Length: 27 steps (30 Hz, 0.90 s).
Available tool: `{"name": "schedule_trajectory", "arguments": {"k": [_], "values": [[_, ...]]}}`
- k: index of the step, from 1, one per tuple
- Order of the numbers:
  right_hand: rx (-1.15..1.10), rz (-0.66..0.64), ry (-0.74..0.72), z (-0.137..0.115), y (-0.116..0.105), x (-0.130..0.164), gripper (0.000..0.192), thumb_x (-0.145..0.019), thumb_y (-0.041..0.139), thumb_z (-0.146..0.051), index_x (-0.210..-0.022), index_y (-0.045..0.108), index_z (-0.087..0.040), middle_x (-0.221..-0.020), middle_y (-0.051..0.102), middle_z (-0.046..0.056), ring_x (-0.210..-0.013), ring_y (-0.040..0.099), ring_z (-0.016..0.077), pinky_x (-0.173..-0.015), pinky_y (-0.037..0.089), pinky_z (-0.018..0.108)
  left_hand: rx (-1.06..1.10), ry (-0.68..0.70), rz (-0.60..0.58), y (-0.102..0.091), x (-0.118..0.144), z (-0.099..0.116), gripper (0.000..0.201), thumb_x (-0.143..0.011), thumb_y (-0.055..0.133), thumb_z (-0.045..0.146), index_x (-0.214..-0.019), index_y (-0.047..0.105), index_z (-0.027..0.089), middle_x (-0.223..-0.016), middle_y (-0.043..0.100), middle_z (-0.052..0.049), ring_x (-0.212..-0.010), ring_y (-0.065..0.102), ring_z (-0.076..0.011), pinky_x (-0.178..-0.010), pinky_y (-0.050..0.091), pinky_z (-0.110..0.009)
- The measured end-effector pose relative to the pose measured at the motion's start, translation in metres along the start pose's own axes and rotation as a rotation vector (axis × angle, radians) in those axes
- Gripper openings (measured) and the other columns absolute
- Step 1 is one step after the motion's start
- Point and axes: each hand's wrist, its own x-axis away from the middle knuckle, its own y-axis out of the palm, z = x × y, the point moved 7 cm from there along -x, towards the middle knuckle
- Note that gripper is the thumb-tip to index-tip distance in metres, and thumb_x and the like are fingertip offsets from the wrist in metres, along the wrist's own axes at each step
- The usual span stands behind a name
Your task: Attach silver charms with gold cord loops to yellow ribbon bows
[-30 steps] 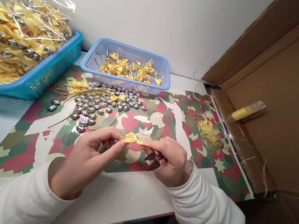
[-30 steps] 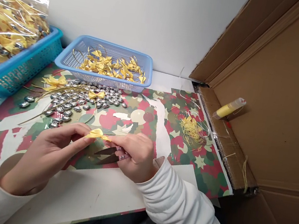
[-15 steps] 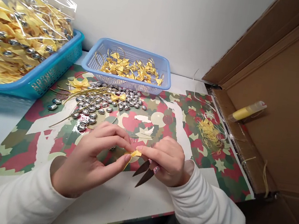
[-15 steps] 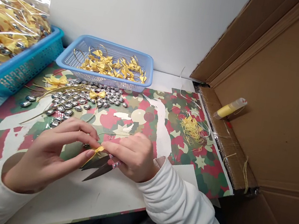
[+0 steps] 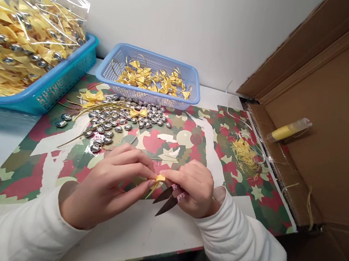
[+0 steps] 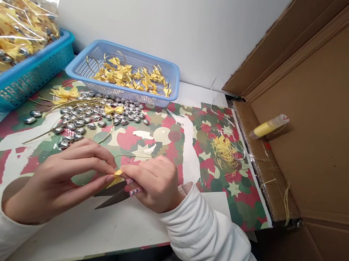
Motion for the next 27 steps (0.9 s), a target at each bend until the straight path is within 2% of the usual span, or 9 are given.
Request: {"name": "schedule_trajectory", "arguments": {"k": [8,16,23,27], "values": [[0.004,-0.008,-0.013,-0.001,-0.002,-0.002,0.041,-0.103,0.034,-0.025,-0.082,0.068,-0.015,-0.052,0.057,-0.001,-0.049,0.046,0.0097,-0.054,0.031,0.027,0.037,-0.065,0.058,-0.002,0.0,-0.005,0.017,-0.089,0.054,0.004,-0.084,0.059,0.02,-0.084,0.064,0.0,-0.081,0.057,-0.0142,-0.073,0.045,-0.028],[0.001,-0.043,-0.037,-0.002,0.001,-0.002,0.041,-0.104,0.034,-0.028,-0.084,0.066,-0.015,-0.051,0.057,-0.002,-0.048,0.045,0.0101,-0.053,0.03,0.027,0.013,-0.066,0.062,-0.001,0.002,-0.006,0.018,-0.088,0.053,0.004,-0.081,0.057,0.02,-0.083,0.062,0.001,-0.079,0.057,-0.0123,-0.072,0.044,-0.025],[-0.01,-0.062,-0.041,-0.003,0.002,0.0,0.038,-0.103,0.035,-0.025,-0.087,0.069,-0.016,-0.053,0.058,-0.002,-0.05,0.047,0.0103,-0.054,0.031,0.028,0.05,-0.192,0.183,-0.007,0.003,-0.014,0.018,-0.088,0.051,0.008,-0.075,0.054,0.021,-0.079,0.058,0.001,-0.075,0.057,-0.0134,-0.068,0.046,-0.026],[-0.013,-0.044,-0.06,-0.004,0.0,0.0,0.035,-0.101,0.038,-0.022,-0.088,0.07,-0.016,-0.052,0.056,-0.003,-0.049,0.046,0.01,-0.054,0.03,0.028,0.093,-0.383,0.368,-0.021,0.01,-0.03,0.017,-0.087,0.053,0.017,-0.07,0.054,0.022,-0.076,0.057,0.001,-0.075,0.055,-0.0164,-0.067,0.043,-0.03]]}}
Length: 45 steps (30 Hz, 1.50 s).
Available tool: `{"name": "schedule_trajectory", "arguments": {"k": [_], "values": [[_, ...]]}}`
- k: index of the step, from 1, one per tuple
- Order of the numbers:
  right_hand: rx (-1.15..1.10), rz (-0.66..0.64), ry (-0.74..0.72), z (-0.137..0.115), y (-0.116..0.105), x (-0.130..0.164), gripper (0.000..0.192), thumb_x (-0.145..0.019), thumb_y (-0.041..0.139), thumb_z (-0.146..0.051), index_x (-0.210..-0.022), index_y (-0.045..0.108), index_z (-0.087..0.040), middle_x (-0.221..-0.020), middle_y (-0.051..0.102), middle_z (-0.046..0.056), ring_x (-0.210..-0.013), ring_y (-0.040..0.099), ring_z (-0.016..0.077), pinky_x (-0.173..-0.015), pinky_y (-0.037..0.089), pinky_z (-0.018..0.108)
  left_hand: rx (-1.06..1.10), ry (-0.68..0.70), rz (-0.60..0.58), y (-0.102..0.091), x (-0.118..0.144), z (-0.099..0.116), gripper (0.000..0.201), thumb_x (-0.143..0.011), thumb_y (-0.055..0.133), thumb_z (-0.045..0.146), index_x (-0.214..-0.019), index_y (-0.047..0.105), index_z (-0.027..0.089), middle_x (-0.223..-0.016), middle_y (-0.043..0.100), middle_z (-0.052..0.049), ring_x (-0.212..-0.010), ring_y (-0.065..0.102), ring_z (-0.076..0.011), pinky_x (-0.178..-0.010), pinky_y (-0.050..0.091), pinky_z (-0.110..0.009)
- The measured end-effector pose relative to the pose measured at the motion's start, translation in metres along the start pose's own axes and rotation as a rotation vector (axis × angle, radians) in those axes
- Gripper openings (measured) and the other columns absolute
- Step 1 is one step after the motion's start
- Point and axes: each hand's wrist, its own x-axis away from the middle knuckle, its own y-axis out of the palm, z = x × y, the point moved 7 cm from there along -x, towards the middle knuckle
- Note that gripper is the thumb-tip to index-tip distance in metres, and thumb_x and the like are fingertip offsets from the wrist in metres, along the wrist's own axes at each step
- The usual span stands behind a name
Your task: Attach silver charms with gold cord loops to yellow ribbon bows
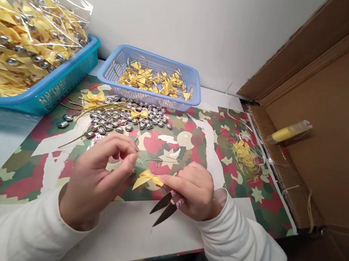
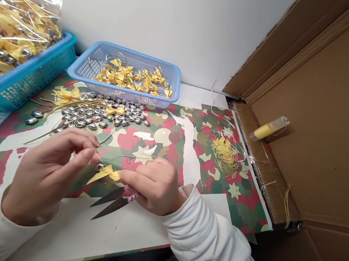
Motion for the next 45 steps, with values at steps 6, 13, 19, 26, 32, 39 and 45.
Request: {"name": "schedule_trajectory", "arguments": {"k": [6,13,19,26,32,39,45], "values": [[0.035,0.005,-0.042,-0.003,-0.006,-0.001,0.031,-0.098,0.04,-0.014,-0.094,0.07,-0.014,-0.052,0.057,-0.003,-0.048,0.043,0.0099,-0.052,0.029,0.028,0.234,-0.475,0.274,-0.015,0.005,-0.043,0.021,-0.086,0.051,0.024,-0.065,0.052,0.022,-0.069,0.051,0.001,-0.062,0.047,-0.0151,-0.057,0.041,-0.03],[0.074,0.007,-0.088,-0.005,-0.012,0.0,0.03,-0.099,0.04,-0.015,-0.1,0.07,-0.013,-0.049,0.049,-0.004,-0.048,0.039,0.011,-0.052,0.027,0.029,-0.041,-0.13,0.062,-0.008,0.002,-0.014,0.027,-0.086,0.06,0.029,-0.113,0.061,0.029,-0.12,0.057,-0.003,-0.106,0.056,-0.0243,-0.083,0.048,-0.038],[0.064,-0.018,-0.081,-0.006,-0.008,-0.002,0.032,-0.1,0.04,-0.016,-0.096,0.071,-0.014,-0.048,0.049,-0.005,-0.047,0.039,0.01,-0.052,0.027,0.028,-0.003,0.149,-0.35,0.02,0.006,0.019,0.012,-0.088,0.054,0.017,-0.087,0.065,0.023,-0.081,0.067,-0.001,-0.079,0.06,-0.0178,-0.07,0.047,-0.032],[0.089,-0.038,-0.12,-0.007,-0.005,-0.003,0.035,-0.103,0.04,-0.022,-0.093,0.072,-0.015,-0.048,0.046,-0.005,-0.048,0.038,0.0095,-0.053,0.025,0.028,0.018,0.163,-0.491,0.028,0.009,0.016,0.017,-0.088,0.054,0.014,-0.076,0.063,0.021,-0.074,0.065,0.0,-0.074,0.057,-0.0161,-0.068,0.045,-0.029],[0.085,-0.038,-0.096,-0.006,-0.006,-0.003,0.036,-0.102,0.038,-0.022,-0.092,0.072,-0.014,-0.049,0.048,-0.004,-0.048,0.039,0.0098,-0.053,0.027,0.027,0.016,0.151,-0.472,0.031,0.009,0.015,0.02,-0.093,0.047,0.013,-0.077,0.057,0.021,-0.075,0.061,0.0,-0.072,0.055,-0.0147,-0.066,0.044,-0.027],[0.058,-0.033,-0.116,-0.008,-0.006,-0.001,0.03,-0.099,0.043,-0.017,-0.09,0.071,-0.013,-0.048,0.048,-0.004,-0.047,0.038,0.0101,-0.052,0.026,0.029,0.035,0.01,-0.37,0.025,0.006,0.004,0.02,-0.096,0.043,0.021,-0.079,0.051,0.021,-0.075,0.055,-0.001,-0.069,0.052,-0.0153,-0.063,0.043,-0.028],[0.098,-0.046,-0.145,-0.008,-0.008,-0.001,0.026,-0.098,0.047,-0.017,-0.095,0.073,-0.015,-0.048,0.046,-0.005,-0.048,0.038,0.0094,-0.052,0.026,0.029,0.126,-0.092,-0.211,0.013,0.005,-0.008,0.031,-0.099,0.036,0.029,-0.071,0.047,0.022,-0.071,0.049,0.0,-0.066,0.048,-0.0161,-0.058,0.04,-0.029]]}}
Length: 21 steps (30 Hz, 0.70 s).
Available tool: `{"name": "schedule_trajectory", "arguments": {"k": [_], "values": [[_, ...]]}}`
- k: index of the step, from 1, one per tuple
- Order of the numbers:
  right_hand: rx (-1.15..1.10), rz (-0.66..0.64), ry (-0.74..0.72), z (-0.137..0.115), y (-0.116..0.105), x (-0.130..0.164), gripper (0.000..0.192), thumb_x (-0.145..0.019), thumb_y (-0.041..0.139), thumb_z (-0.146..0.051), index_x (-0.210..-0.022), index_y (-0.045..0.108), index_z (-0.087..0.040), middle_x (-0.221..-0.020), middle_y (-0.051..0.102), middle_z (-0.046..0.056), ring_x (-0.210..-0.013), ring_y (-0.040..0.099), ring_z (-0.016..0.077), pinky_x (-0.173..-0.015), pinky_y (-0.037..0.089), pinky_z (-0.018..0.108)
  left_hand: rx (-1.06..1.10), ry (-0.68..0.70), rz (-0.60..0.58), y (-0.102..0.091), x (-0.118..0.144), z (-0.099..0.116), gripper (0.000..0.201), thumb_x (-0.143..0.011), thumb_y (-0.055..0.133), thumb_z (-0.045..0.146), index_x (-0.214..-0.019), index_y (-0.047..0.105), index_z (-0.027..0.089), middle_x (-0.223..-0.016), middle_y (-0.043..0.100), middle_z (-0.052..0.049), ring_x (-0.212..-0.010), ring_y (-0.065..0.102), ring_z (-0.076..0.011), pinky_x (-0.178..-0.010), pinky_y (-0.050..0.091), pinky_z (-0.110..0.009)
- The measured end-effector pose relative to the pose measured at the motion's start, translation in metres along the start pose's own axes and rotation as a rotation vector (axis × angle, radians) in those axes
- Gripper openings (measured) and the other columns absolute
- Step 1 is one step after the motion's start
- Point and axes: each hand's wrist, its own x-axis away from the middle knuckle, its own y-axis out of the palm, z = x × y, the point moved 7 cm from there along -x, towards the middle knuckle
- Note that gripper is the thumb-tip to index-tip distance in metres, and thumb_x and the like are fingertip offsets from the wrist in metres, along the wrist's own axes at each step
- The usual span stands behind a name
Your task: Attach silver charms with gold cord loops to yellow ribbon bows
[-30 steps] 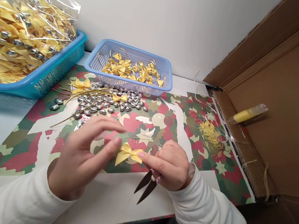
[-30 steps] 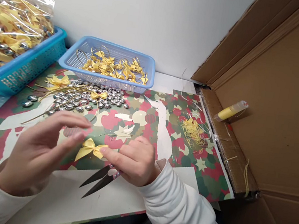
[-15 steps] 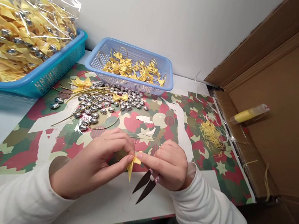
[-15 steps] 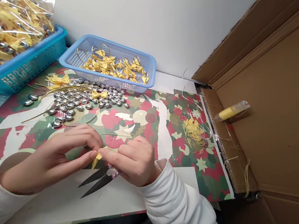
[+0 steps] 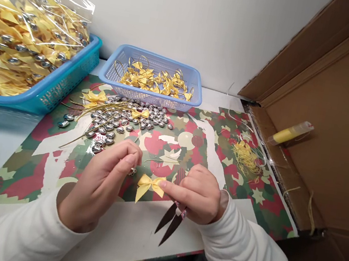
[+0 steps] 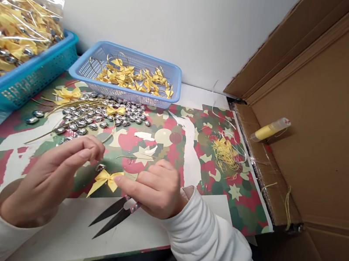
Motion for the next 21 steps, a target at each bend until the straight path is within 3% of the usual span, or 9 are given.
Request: {"name": "schedule_trajectory", "arguments": {"k": [2,6,9,13,16,21], "values": [[0.004,0.018,0.006,0.0,-0.003,0.0,0.029,-0.099,0.045,-0.017,-0.094,0.074,-0.016,-0.047,0.045,-0.005,-0.048,0.036,0.0096,-0.052,0.026,0.029,0.05,-0.027,-0.007,0.0,0.001,-0.002,0.031,-0.099,0.039,0.032,-0.071,0.049,0.022,-0.072,0.052,-0.001,-0.07,0.052,-0.0169,-0.061,0.043,-0.03],[0.015,0.019,-0.014,0.0,-0.004,0.0,0.031,-0.1,0.043,-0.017,-0.095,0.073,-0.013,-0.047,0.046,-0.004,-0.048,0.036,0.0102,-0.052,0.027,0.028,0.208,-0.127,-0.153,0.012,0.004,-0.004,0.013,-0.091,0.055,0.034,-0.086,0.058,0.022,-0.079,0.061,-0.003,-0.072,0.06,-0.0178,-0.059,0.051,-0.029],[0.017,0.014,0.017,0.002,-0.002,0.001,0.032,-0.1,0.042,-0.019,-0.097,0.073,-0.015,-0.048,0.047,-0.004,-0.048,0.04,0.0107,-0.052,0.028,0.029,0.269,-0.167,-0.141,0.015,0.004,-0.003,0.009,-0.085,0.065,0.028,-0.088,0.059,0.023,-0.081,0.063,-0.003,-0.07,0.063,-0.0165,-0.055,0.053,-0.026],[-0.037,0.062,0.196,0.009,-0.003,-0.002,0.025,-0.095,0.052,-0.029,-0.088,0.072,-0.016,-0.049,0.052,-0.003,-0.045,0.045,0.0097,-0.052,0.032,0.027,0.277,-0.146,-0.054,0.011,0.004,-0.001,0.01,-0.081,0.069,0.022,-0.085,0.06,0.023,-0.08,0.063,-0.001,-0.074,0.065,-0.0162,-0.062,0.057,-0.026],[-0.119,0.112,0.319,0.014,-0.005,-0.003,0.023,-0.093,0.054,-0.033,-0.087,0.069,-0.017,-0.049,0.055,-0.003,-0.044,0.046,0.0099,-0.05,0.036,0.026,0.222,-0.103,-0.064,0.012,0.005,0.0,0.008,-0.082,0.068,0.02,-0.084,0.06,0.022,-0.077,0.064,0.0,-0.07,0.065,-0.0148,-0.059,0.056,-0.024],[-0.108,0.059,0.29,0.013,0.005,-0.001,0.014,-0.091,0.058,-0.025,-0.089,0.07,-0.019,-0.05,0.06,-0.004,-0.044,0.049,0.0087,-0.053,0.036,0.025,0.096,0.027,-0.095,0.012,0.007,0.003,0.006,-0.083,0.066,0.017,-0.084,0.061,0.022,-0.076,0.066,0.0,-0.071,0.064,-0.014,-0.058,0.053,-0.022]]}}
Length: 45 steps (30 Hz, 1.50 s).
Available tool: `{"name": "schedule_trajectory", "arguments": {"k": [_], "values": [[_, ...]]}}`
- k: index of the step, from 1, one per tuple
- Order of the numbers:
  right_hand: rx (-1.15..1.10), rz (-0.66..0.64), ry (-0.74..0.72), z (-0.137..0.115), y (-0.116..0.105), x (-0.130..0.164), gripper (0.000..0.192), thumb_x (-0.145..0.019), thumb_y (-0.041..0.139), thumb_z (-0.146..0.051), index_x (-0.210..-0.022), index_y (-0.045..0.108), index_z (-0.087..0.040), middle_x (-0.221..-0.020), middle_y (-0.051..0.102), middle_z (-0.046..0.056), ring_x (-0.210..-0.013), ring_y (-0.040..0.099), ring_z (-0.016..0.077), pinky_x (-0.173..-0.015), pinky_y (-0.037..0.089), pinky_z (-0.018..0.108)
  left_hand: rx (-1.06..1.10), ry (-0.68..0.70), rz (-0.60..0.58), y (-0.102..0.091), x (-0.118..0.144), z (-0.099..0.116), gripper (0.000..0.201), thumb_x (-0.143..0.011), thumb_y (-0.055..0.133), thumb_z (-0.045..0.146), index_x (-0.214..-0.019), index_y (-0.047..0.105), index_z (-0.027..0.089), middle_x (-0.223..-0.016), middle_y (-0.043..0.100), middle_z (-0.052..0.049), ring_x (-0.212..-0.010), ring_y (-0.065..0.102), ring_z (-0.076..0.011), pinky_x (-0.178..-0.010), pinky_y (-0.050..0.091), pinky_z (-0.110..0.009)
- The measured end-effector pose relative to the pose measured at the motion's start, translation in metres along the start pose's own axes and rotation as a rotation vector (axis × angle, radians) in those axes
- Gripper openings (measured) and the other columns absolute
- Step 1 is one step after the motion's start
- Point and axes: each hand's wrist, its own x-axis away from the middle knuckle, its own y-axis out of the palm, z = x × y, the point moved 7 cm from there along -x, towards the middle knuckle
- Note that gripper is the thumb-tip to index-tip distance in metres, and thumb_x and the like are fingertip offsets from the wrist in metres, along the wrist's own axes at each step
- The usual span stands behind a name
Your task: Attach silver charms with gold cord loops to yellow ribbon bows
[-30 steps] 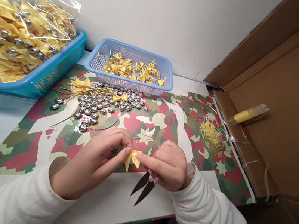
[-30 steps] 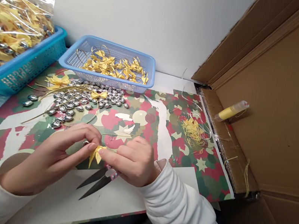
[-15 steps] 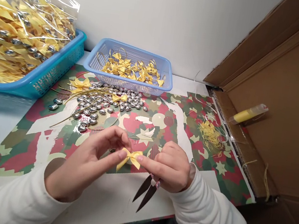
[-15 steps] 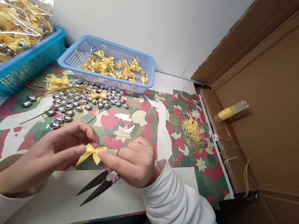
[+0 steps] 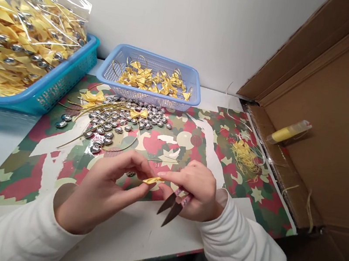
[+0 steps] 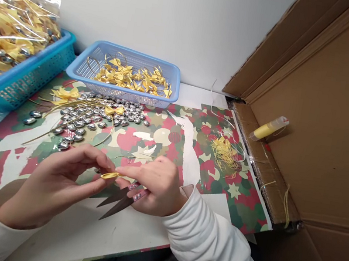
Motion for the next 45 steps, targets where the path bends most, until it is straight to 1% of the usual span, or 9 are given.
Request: {"name": "schedule_trajectory", "arguments": {"k": [5,11,16,22,28,33,38,41,45], "values": [[-0.045,-0.021,0.003,0.001,0.007,0.003,0.017,-0.088,0.052,-0.015,-0.084,0.068,-0.018,-0.053,0.064,-0.005,-0.044,0.051,0.0074,-0.053,0.033,0.026,0.006,0.029,-0.029,0.001,0.0,0.002,0.011,-0.082,0.067,0.013,-0.085,0.062,0.022,-0.078,0.066,0.001,-0.073,0.065,-0.0126,-0.065,0.055,-0.022],[-0.282,-0.028,0.334,0.022,0.012,0.007,0.012,-0.085,0.059,-0.025,-0.079,0.064,-0.016,-0.063,0.067,-0.001,-0.05,0.053,0.0076,-0.052,0.041,0.021,0.204,-0.116,-0.012,0.004,-0.002,-0.003,0.017,-0.078,0.072,0.015,-0.091,0.065,0.025,-0.084,0.066,0.001,-0.078,0.067,-0.0131,-0.067,0.058,-0.019],[-0.509,-0.07,0.553,0.032,0.021,0.012,0.008,-0.08,0.062,-0.022,-0.077,0.061,-0.015,-0.056,0.056,-0.005,-0.045,0.043,0.0052,-0.044,0.035,0.018,0.294,-0.245,0.01,0.004,-0.001,-0.012,0.008,-0.082,0.071,0.021,-0.087,0.065,0.023,-0.083,0.066,-0.001,-0.075,0.066,-0.0133,-0.059,0.056,-0.017],[-0.778,-0.106,0.834,0.038,0.032,0.015,0.015,-0.081,0.064,-0.027,-0.072,0.057,-0.016,-0.053,0.044,-0.007,-0.044,0.034,0.0044,-0.041,0.031,0.017,0.399,-0.358,-0.01,0.007,-0.001,-0.021,0.011,-0.081,0.074,0.025,-0.087,0.065,0.022,-0.083,0.067,-0.001,-0.079,0.066,-0.0148,-0.069,0.057,-0.021],[-0.844,-0.12,0.866,0.042,0.036,0.017,0.018,-0.081,0.064,-0.029,-0.071,0.057,-0.015,-0.056,0.042,-0.006,-0.048,0.035,0.0051,-0.044,0.032,0.018,0.422,-0.387,-0.007,0.008,0.001,-0.027,0.013,-0.079,0.075,0.026,-0.088,0.066,0.022,-0.083,0.067,-0.001,-0.079,0.066,-0.0149,-0.071,0.057,-0.022],[-0.8,-0.131,0.843,0.037,0.035,0.016,0.016,-0.082,0.062,-0.028,-0.073,0.055,-0.016,-0.057,0.045,-0.006,-0.046,0.032,0.004,-0.042,0.03,0.017,0.391,-0.328,0.001,0.01,0.0,-0.017,0.021,-0.074,0.079,0.025,-0.091,0.068,0.022,-0.084,0.069,-0.002,-0.075,0.066,-0.0149,-0.063,0.056,-0.02],[-0.719,-0.148,0.757,0.031,0.032,0.013,0.016,-0.082,0.062,-0.029,-0.075,0.055,-0.017,-0.057,0.045,-0.006,-0.046,0.032,0.0043,-0.043,0.032,0.018,0.293,-0.25,-0.017,0.011,0.0,-0.01,0.004,-0.079,0.072,0.018,-0.077,0.07,0.022,-0.073,0.071,0.0,-0.067,0.067,-0.0136,-0.06,0.054,-0.019],[-0.722,-0.132,0.743,0.03,0.029,0.012,0.018,-0.083,0.062,-0.032,-0.076,0.055,-0.017,-0.059,0.047,-0.005,-0.047,0.035,0.0051,-0.043,0.033,0.019,0.182,-0.083,0.016,0.003,0.0,-0.004,0.014,-0.078,0.068,0.01,-0.075,0.07,0.023,-0.071,0.071,0.001,-0.067,0.067,-0.014,-0.061,0.053,-0.02],[-0.744,-0.077,0.761,0.032,0.024,0.012,0.019,-0.085,0.059,-0.034,-0.075,0.054,-0.018,-0.057,0.044,-0.006,-0.047,0.035,0.0056,-0.043,0.031,0.019,0.012,0.186,-0.005,-0.002,0.003,0.011,0.025,-0.075,0.067,0.0,-0.081,0.071,0.024,-0.078,0.072,0.0,-0.072,0.067,-0.0149,-0.064,0.053,-0.024]]}}
